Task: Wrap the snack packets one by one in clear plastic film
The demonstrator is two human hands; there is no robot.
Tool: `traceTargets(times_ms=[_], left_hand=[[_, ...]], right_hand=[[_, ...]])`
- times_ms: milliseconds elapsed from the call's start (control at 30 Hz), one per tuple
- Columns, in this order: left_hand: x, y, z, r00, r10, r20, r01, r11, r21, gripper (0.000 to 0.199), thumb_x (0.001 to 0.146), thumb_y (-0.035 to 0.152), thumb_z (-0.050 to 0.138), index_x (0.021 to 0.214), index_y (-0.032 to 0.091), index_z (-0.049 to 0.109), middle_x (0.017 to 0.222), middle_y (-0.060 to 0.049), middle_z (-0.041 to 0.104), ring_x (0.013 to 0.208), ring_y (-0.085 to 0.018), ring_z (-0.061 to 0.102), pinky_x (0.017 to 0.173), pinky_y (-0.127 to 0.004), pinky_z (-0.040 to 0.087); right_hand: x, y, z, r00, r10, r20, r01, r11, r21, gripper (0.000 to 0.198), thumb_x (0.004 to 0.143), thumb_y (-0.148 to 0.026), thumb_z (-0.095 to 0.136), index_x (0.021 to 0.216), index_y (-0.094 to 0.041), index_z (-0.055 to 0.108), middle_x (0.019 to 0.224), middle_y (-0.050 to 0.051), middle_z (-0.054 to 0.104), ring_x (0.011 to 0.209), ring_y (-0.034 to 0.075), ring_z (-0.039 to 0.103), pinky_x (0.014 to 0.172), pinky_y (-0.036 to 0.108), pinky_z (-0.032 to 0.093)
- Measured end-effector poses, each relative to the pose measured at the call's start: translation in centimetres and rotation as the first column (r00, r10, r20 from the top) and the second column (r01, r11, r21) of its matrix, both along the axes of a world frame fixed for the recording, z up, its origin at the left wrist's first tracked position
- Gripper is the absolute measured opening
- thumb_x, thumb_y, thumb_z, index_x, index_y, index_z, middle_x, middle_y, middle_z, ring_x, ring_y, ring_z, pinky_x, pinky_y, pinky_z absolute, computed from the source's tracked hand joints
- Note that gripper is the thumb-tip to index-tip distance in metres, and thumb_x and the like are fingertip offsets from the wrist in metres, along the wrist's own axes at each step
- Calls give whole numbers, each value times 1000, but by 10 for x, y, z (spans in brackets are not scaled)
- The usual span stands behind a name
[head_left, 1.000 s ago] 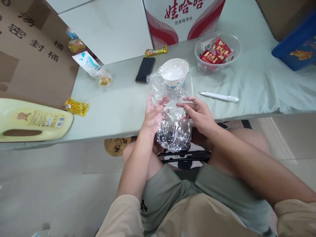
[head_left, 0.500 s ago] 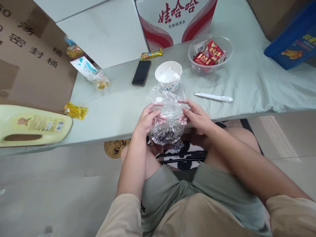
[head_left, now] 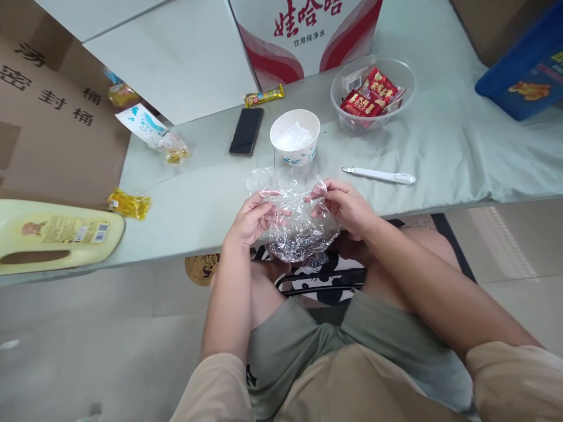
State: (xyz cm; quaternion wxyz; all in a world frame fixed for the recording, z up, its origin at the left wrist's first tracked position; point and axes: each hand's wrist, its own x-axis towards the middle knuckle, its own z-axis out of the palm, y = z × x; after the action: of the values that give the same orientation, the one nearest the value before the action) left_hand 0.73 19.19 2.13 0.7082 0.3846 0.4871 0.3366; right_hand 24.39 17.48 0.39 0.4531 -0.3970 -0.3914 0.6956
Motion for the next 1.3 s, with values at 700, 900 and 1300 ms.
traceTargets(times_ms=[700, 900, 1300], left_hand=[[13, 4, -10, 989, 43, -143, -28, 994, 106, 13, 71, 22, 73, 82, 15, 74, 83, -6, 77, 72, -19, 74, 70, -31, 58], [12, 7, -11, 988, 137, -64, -129, 984, 122, 12, 70, 16, 69, 81, 18, 73, 83, -3, 75, 67, -15, 71, 67, -29, 58], [3, 12, -21, 981, 188, 34, -190, 934, 301, 36, 66, 36, 86, 87, 21, 61, 85, 0, 69, 74, -12, 68, 64, -21, 53]], right_hand=[[3, -4, -4, 875, -285, 392, 99, 897, 431, 38, 84, -26, 60, 122, -26, 62, 94, 3, 70, 106, 23, 65, 107, 47, 45], [10, -4, -6, 807, -340, 483, -32, 791, 611, 20, 78, -14, 57, 69, -27, 68, 102, 2, 72, 112, 26, 63, 106, 49, 44], [18, -7, -14, 755, -474, 454, -6, 687, 727, 29, 92, -20, 53, 111, -32, 71, 138, 4, 64, 131, 27, 57, 111, 53, 42]])
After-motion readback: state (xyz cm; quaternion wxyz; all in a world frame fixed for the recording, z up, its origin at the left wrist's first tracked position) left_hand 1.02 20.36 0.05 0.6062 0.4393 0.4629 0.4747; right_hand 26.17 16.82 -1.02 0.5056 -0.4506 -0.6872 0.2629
